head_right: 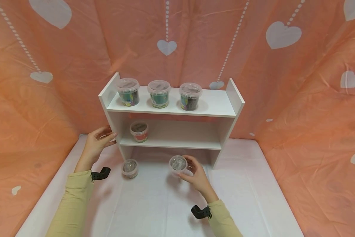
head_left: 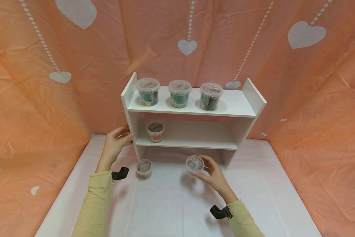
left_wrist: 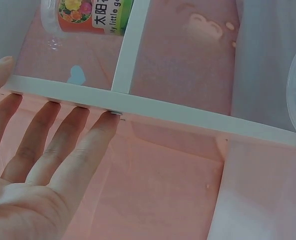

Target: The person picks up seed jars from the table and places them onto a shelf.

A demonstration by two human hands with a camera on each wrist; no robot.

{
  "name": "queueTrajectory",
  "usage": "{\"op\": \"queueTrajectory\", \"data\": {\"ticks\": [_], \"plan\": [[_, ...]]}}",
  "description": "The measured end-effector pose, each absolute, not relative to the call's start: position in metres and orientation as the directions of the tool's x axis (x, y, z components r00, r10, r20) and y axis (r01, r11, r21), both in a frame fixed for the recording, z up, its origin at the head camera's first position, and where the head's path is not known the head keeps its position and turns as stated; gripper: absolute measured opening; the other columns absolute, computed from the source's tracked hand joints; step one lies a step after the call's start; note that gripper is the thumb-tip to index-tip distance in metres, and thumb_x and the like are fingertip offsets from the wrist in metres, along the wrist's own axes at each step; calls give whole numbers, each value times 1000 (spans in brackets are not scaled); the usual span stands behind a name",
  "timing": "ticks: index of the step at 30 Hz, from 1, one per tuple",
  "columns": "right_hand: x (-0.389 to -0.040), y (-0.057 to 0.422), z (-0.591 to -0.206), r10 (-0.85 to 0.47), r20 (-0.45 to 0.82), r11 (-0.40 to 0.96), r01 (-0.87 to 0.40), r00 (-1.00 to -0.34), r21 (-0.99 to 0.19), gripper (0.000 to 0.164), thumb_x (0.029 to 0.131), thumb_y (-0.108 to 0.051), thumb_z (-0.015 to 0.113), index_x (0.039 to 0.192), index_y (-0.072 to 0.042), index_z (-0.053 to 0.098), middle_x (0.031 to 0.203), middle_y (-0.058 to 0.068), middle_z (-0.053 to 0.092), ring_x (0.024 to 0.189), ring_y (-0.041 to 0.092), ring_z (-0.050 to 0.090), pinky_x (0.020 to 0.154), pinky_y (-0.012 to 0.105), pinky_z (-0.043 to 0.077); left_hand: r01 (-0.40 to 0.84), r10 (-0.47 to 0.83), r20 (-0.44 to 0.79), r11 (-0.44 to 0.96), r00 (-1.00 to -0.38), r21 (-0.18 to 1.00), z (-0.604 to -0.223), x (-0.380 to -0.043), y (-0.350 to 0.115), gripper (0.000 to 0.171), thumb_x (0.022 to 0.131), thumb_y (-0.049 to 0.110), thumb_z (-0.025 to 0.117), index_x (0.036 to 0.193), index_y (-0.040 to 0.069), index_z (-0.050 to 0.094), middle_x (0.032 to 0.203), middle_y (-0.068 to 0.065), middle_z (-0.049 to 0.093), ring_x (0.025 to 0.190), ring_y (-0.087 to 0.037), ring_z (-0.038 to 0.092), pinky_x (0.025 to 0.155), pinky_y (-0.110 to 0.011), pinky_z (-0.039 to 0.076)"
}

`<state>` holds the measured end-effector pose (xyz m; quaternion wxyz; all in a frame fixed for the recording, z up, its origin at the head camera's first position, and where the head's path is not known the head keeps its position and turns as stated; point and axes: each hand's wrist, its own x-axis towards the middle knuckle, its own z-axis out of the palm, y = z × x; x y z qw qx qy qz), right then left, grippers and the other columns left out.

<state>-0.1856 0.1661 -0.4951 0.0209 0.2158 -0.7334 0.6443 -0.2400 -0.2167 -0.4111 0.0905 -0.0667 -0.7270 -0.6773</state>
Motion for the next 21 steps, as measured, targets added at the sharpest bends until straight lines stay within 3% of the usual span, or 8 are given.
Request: {"op": "queueTrajectory", "data": {"ticks": [4, 12, 21], "plan": [[-180, 162, -473, -318, 287, 106, -335, -904, -936, 64, 76, 10, 75, 133, 8, 45, 125, 24, 52, 114, 17, 52, 97, 42, 44, 230, -26, 233, 73, -972, 970, -414, -242, -218, 55, 89, 14, 71, 136, -4, 50, 117, -8, 58, 98, -10, 62, 79, -36, 56], [-182, 157, -453, -348, 328, 87, -378, -878, -922, 63, 77, 10, 74, 133, 7, 45, 125, 22, 53, 113, 15, 51, 94, 31, 45, 229, -23, 232, 71, -973, 971, -413, -241, -218, 55, 89, 14, 71, 136, -4, 50, 119, -11, 58, 98, -10, 62, 79, -36, 56], [-186, 153, -431, -353, 375, 44, -415, -857, -909, 65, 75, 16, 73, 132, 10, 44, 125, 25, 51, 112, 14, 52, 94, 30, 45, 225, -28, 228, 87, -973, 970, -412, -240, -217, 54, 89, 14, 70, 136, -4, 50, 119, -12, 57, 99, -10, 62, 81, -39, 55]]}}
